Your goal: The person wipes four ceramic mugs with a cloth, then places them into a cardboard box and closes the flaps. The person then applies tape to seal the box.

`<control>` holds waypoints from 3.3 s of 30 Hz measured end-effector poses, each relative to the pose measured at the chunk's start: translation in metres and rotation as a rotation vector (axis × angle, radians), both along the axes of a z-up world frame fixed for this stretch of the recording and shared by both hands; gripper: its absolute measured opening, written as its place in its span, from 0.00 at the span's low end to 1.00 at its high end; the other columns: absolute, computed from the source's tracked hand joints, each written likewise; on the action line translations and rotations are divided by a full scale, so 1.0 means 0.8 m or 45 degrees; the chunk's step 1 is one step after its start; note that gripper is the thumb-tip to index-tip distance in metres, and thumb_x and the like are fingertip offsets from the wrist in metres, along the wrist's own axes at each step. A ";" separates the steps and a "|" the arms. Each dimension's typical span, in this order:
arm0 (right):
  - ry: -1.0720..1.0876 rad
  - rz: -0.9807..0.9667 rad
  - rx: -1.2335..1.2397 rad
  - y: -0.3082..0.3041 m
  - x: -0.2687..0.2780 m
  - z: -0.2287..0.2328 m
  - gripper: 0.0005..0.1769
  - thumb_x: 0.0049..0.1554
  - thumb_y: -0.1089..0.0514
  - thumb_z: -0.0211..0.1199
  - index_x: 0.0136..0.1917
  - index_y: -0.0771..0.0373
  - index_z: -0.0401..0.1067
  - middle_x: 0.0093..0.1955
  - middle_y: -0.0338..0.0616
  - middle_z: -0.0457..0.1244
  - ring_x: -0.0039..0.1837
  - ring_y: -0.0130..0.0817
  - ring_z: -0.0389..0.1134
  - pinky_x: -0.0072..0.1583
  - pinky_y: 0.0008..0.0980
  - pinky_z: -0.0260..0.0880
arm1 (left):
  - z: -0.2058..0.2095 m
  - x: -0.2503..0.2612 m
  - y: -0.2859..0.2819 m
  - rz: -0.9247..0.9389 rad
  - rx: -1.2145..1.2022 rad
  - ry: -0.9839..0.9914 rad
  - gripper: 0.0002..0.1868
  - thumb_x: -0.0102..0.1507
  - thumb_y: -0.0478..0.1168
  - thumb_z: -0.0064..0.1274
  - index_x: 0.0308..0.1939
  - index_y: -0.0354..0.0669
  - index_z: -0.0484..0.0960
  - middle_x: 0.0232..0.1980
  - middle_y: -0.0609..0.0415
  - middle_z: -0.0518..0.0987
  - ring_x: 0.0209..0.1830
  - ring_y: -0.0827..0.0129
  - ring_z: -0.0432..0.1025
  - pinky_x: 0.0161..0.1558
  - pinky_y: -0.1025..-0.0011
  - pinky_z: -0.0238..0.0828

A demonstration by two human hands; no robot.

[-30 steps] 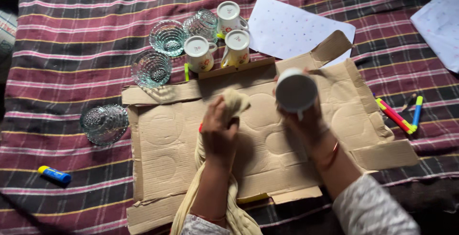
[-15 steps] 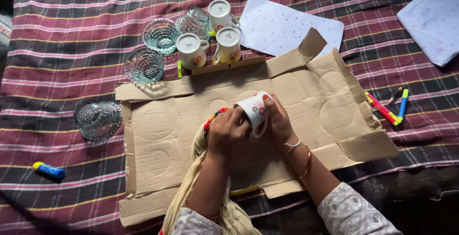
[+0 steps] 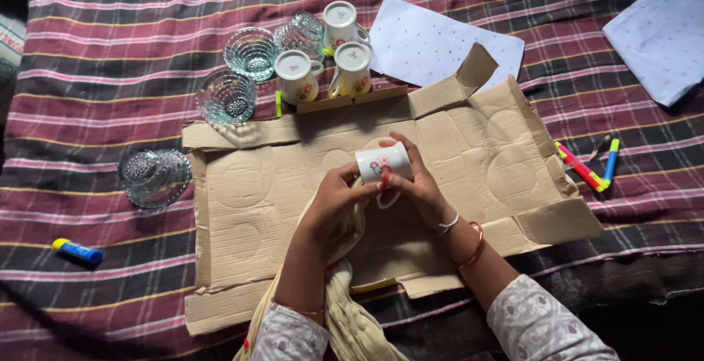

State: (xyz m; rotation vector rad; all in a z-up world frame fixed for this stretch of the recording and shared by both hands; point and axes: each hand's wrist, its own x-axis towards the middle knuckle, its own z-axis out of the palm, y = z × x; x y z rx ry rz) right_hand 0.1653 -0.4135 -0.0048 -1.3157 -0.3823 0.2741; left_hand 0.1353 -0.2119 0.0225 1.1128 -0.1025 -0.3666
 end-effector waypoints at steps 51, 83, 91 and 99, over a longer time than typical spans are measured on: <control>-0.399 -0.439 -0.153 0.014 -0.022 0.007 0.50 0.48 0.72 0.75 0.77 0.60 0.53 0.66 0.48 0.64 0.60 0.32 0.70 0.58 0.30 0.76 | 0.024 -0.018 -0.034 0.965 1.816 -1.201 0.31 0.68 0.45 0.54 0.74 0.49 0.67 0.69 0.47 0.73 0.59 0.51 0.73 0.54 0.55 0.71; -0.684 -0.448 -0.708 0.006 -0.001 -0.001 0.44 0.49 0.42 0.75 0.73 0.57 0.65 0.68 0.48 0.66 0.68 0.47 0.67 0.69 0.45 0.65 | 0.046 -0.033 -0.041 0.856 1.955 -1.589 0.22 0.64 0.33 0.49 0.60 0.59 0.84 0.66 0.60 0.78 0.64 0.63 0.70 0.63 0.59 0.63; -1.067 -0.445 -0.691 0.019 -0.022 0.039 0.40 0.50 0.48 0.76 0.72 0.59 0.66 0.72 0.47 0.63 0.74 0.51 0.63 0.75 0.47 0.63 | 0.048 -0.041 -0.027 1.119 1.801 -1.394 0.18 0.71 0.35 0.48 0.65 0.51 0.79 0.68 0.51 0.77 0.67 0.56 0.70 0.66 0.58 0.64; -1.270 -0.442 -0.882 0.018 -0.023 0.029 0.37 0.47 0.57 0.76 0.70 0.56 0.70 0.77 0.49 0.58 0.79 0.53 0.59 0.76 0.44 0.65 | 0.023 -0.024 -0.024 1.072 0.941 -0.633 0.24 0.66 0.34 0.39 0.65 0.42 0.78 0.62 0.47 0.81 0.62 0.59 0.80 0.62 0.64 0.76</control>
